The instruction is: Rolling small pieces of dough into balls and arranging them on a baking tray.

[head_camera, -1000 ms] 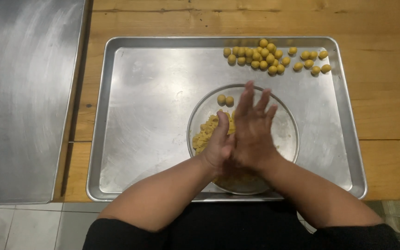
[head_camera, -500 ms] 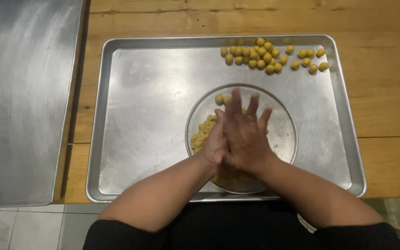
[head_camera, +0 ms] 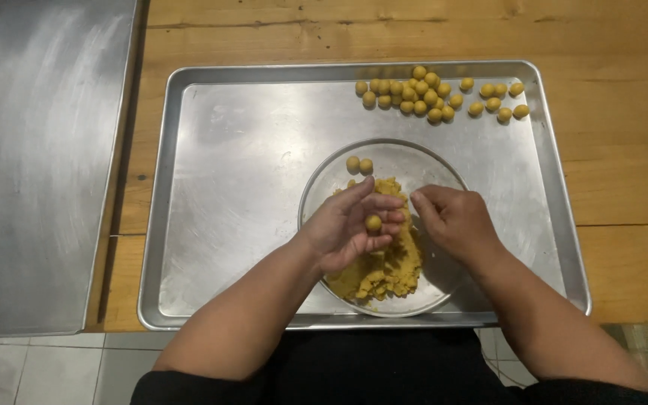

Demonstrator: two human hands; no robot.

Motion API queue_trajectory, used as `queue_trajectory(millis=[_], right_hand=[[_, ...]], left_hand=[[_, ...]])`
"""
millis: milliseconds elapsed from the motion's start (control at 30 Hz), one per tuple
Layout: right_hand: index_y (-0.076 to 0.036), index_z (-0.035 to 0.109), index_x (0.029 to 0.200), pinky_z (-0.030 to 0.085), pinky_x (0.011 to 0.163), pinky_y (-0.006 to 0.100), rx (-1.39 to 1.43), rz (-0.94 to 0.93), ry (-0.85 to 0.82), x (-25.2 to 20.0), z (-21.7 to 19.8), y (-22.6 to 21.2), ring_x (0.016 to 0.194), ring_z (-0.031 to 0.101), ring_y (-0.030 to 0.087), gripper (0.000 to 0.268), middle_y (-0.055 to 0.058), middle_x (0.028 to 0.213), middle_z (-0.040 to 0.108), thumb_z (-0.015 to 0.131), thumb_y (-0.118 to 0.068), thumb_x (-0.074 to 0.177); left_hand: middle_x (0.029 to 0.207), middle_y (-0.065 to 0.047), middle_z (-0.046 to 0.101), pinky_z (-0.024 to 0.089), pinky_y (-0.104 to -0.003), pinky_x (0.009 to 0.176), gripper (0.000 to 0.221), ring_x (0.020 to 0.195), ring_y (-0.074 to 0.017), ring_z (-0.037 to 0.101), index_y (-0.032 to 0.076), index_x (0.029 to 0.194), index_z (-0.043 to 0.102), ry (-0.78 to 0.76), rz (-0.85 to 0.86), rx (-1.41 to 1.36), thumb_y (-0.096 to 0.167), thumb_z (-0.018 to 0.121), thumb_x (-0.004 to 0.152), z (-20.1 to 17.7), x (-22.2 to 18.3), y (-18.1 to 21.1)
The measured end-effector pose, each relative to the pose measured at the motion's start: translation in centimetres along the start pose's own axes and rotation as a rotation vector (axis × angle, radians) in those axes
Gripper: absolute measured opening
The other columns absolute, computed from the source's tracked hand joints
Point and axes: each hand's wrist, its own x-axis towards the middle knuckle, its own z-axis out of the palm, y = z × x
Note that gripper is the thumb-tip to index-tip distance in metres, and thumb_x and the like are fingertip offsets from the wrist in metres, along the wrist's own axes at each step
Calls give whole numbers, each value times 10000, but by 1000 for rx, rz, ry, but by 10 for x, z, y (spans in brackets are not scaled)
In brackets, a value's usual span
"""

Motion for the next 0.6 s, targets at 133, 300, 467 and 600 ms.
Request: queue_trajectory(millis=[133,300,467,600], right_hand=[[-266,790,1024,596,759,419,-147,82,-212,-4,1,-15,852,759,241,214,7,884,780,709,-390,869],[-226,749,1162,581,769,403,-244,83,-400,-6,-1,-30,944,739,287,322,36,986,727,616,-410,933],[-186,729,1166,578,772,402,-239,55,-459,-2,-10,-37,949,730,301,315,66,995,703,583,-368,955],[-124,704,1216,586,806,440,-192,53,-513,-2,-17,-42,993,720,344,336,127,1044,698,559,-322,986]], left_hand=[[1124,-96,607,591,-329,859,591,996,-205,673,19,1347,579,122,71,38,480,549,978,-6,4,16],[1180,-43,517,540,-345,951,557,897,-116,580,41,1341,562,257,106,44,351,627,883,-5,11,38],[1110,-87,479,552,-345,947,519,981,-211,635,10,1276,517,362,133,56,294,691,878,-20,53,44],[1273,-221,417,480,-398,1076,657,1182,-361,649,-64,1362,435,445,167,132,269,736,883,-17,66,60]])
